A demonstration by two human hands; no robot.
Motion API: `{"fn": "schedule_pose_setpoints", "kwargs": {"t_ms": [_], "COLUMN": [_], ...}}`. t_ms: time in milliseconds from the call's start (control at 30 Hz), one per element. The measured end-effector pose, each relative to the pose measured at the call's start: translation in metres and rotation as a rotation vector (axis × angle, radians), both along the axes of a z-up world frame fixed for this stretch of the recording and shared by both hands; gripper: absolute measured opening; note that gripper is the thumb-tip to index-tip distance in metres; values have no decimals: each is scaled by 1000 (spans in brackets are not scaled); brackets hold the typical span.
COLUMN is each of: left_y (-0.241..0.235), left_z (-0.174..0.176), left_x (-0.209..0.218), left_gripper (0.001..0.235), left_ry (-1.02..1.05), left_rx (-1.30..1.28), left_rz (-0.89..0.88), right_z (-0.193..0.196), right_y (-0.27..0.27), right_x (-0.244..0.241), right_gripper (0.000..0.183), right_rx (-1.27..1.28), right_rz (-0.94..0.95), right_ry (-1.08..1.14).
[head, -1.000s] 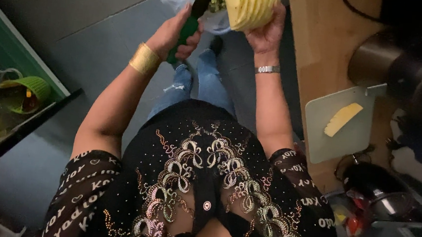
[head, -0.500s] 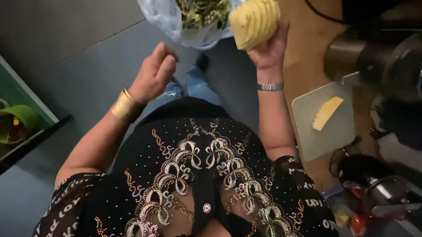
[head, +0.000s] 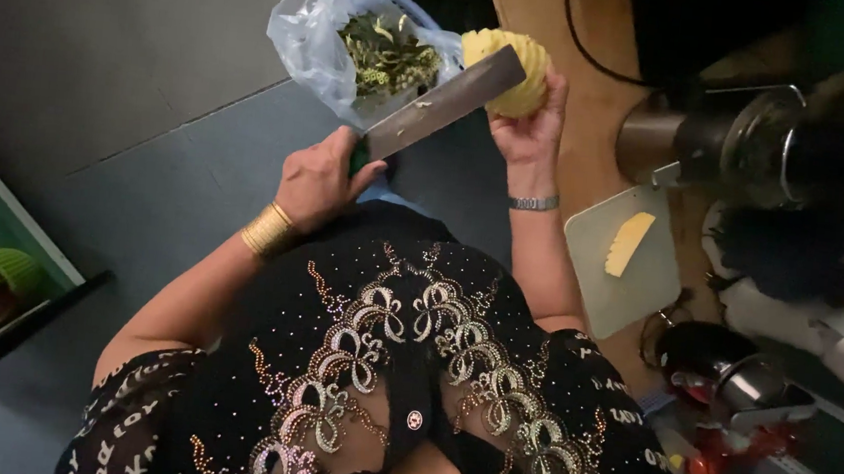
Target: Trimming the eyes off a pineapple using a spiral cutting technique with a knife.
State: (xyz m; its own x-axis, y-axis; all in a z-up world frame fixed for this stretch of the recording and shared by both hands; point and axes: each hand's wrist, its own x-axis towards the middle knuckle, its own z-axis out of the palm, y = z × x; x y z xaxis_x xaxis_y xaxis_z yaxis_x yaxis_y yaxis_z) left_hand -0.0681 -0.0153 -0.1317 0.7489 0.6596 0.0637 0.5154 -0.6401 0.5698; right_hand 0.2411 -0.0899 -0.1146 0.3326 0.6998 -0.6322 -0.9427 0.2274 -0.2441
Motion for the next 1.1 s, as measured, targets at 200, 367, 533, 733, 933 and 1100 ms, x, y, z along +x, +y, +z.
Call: {"fn": "schedule_pose_setpoints", "kwargs": {"t_ms": [200,367,533,733,933,1100], "left_y": [10,25,18,1,-1,3], "left_z": [12,25,28,4,2,15], "left_x": [33,56,26,9,23,44], "left_gripper": [46,52,46,45,44,43], "left_ry": [-155,-166,-172,-80,-133,-134], "left_rx": [-2,-302,-248,-29,202,210], "left_rz": [44,148,-94,-123,-7,44], "right_z": [7,-8,-13,-6,57,49], "right_y": [-2,-6,-14,-20,8,6], "right_x": [-22,-19,-2,4,-38,-31], "right_gripper": [72,60,61,76,28,25], "right_rx": [119,59,37,70,-63,-46], "right_rz": [99,82,-54,-59,-113,-124], "right_ry": [-48,-81,-16,-2,-28,-42]}}
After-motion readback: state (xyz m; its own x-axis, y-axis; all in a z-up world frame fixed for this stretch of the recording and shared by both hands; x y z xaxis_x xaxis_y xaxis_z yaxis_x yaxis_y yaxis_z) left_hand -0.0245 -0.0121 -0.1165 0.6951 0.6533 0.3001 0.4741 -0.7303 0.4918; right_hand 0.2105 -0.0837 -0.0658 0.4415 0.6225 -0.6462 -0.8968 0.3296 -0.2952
